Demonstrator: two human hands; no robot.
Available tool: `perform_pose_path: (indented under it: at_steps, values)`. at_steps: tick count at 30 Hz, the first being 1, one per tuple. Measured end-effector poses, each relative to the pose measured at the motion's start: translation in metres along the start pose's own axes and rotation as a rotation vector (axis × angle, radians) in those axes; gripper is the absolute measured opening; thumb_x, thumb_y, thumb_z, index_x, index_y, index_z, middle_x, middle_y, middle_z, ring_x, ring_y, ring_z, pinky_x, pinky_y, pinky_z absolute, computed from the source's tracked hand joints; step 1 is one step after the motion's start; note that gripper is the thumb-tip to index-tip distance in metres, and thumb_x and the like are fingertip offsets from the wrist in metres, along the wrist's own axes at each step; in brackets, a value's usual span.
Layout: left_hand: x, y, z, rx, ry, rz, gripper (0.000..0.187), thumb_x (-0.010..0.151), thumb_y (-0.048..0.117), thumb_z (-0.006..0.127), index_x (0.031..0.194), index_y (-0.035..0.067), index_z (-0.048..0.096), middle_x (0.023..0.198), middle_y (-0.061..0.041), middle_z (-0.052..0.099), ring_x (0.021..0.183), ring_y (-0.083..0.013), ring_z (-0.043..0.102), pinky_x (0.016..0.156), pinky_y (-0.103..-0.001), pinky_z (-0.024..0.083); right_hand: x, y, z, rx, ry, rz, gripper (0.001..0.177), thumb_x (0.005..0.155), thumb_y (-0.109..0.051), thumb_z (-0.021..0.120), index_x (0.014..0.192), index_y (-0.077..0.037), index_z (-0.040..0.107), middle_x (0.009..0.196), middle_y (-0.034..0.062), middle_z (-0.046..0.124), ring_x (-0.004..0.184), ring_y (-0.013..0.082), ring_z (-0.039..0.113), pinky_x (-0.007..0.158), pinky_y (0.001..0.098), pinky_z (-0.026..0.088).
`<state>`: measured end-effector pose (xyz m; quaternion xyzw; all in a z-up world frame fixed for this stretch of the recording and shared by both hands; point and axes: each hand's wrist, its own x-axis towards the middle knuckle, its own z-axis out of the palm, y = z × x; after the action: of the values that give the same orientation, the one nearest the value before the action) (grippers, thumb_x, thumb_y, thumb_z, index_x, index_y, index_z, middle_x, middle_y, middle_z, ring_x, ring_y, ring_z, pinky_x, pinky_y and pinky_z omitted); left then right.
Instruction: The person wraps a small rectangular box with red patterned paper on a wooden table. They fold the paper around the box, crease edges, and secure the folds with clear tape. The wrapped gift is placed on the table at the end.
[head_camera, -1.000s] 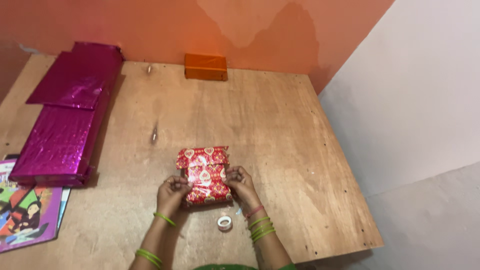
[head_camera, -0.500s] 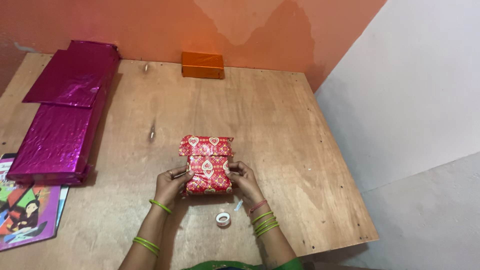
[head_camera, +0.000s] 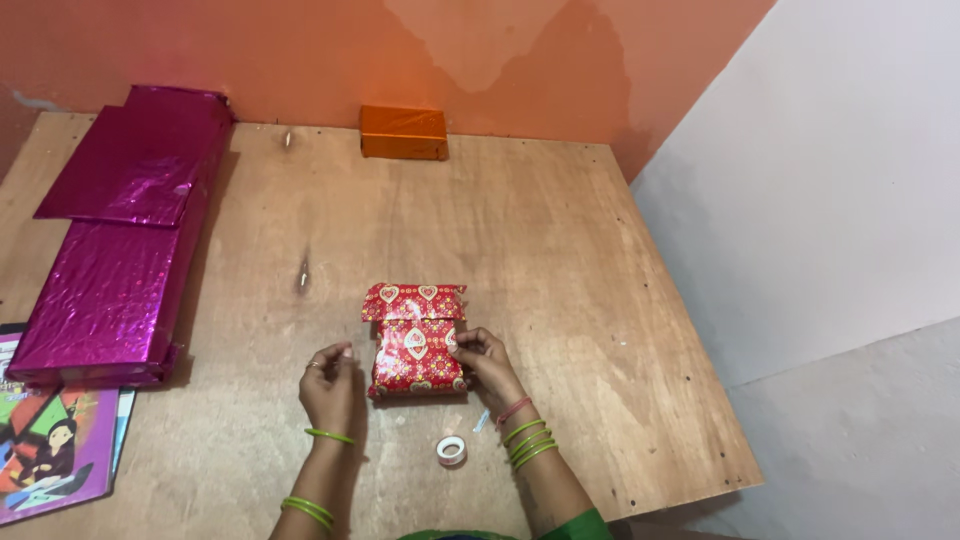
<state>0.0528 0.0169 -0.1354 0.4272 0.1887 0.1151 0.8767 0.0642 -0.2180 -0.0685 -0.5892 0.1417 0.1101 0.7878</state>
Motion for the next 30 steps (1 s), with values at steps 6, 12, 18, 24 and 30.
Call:
perform_pose_path:
  at_steps: [6,12,18,24,30]
  values:
    - [-0.021,0.011,0.012,0.725,-0.157,0.191,0.012,0.091,0.008,0.079,0.093,0.002,0.069,0.079,-0.005,0.067,0.068,-0.0095,0.056,0.064,-0.026,0.049,0.005,0.013,-0.004,-0.050,0.031,-0.051,0.022,0.090,-0.006,0.074,0.109,-0.005,0.063,0.093,0.0027,0.070,0.072,0.0082,0.064,0.057,0.0227,0.049]
    - [0.006,0.014,0.004,0.097,-0.216,-0.356,0.009,0.087,-0.002,0.071,0.091,0.003,0.066,0.081,-0.007,0.069,0.070,-0.0151,0.065,0.062,-0.031,0.053,-0.002,-0.003,0.000,-0.059,0.027,0.059,0.024,0.087,-0.009,0.075,0.107,-0.008,0.061,0.092,0.0015,0.069,0.066,0.0082,0.061,0.048,0.0232,0.042]
    - [0.026,0.023,-0.007,0.155,-0.315,-0.522,0.008,0.089,0.000,0.069,0.094,0.005,0.066,0.084,-0.008,0.069,0.068,-0.0172,0.066,0.058,-0.033,0.054,-0.004,-0.008,0.001,-0.062,0.001,0.076,0.024,0.088,-0.009,0.072,0.108,-0.010,0.060,0.091,0.0018,0.068,0.063,0.0079,0.060,0.044,0.0221,0.037]
    - [-0.036,0.017,-0.009,0.166,-0.006,0.120,0.007,0.099,0.000,0.069,0.105,0.000,0.063,0.089,-0.005,0.058,0.076,-0.0102,0.054,0.061,-0.025,0.048,0.001,0.001,-0.001,-0.033,-0.005,-0.030,0.024,0.090,-0.008,0.072,0.111,-0.007,0.060,0.094,0.0012,0.067,0.072,0.0066,0.067,0.049,0.0221,0.047]
    - [-0.101,0.037,0.001,0.481,-0.088,0.151,0.018,0.085,0.005,0.073,0.101,0.000,0.065,0.090,-0.007,0.067,0.080,-0.0137,0.068,0.069,-0.031,0.064,-0.001,0.002,-0.002,-0.037,0.013,0.039,0.025,0.090,-0.009,0.071,0.112,-0.008,0.060,0.093,0.0050,0.069,0.066,0.0098,0.065,0.046,0.0237,0.047]
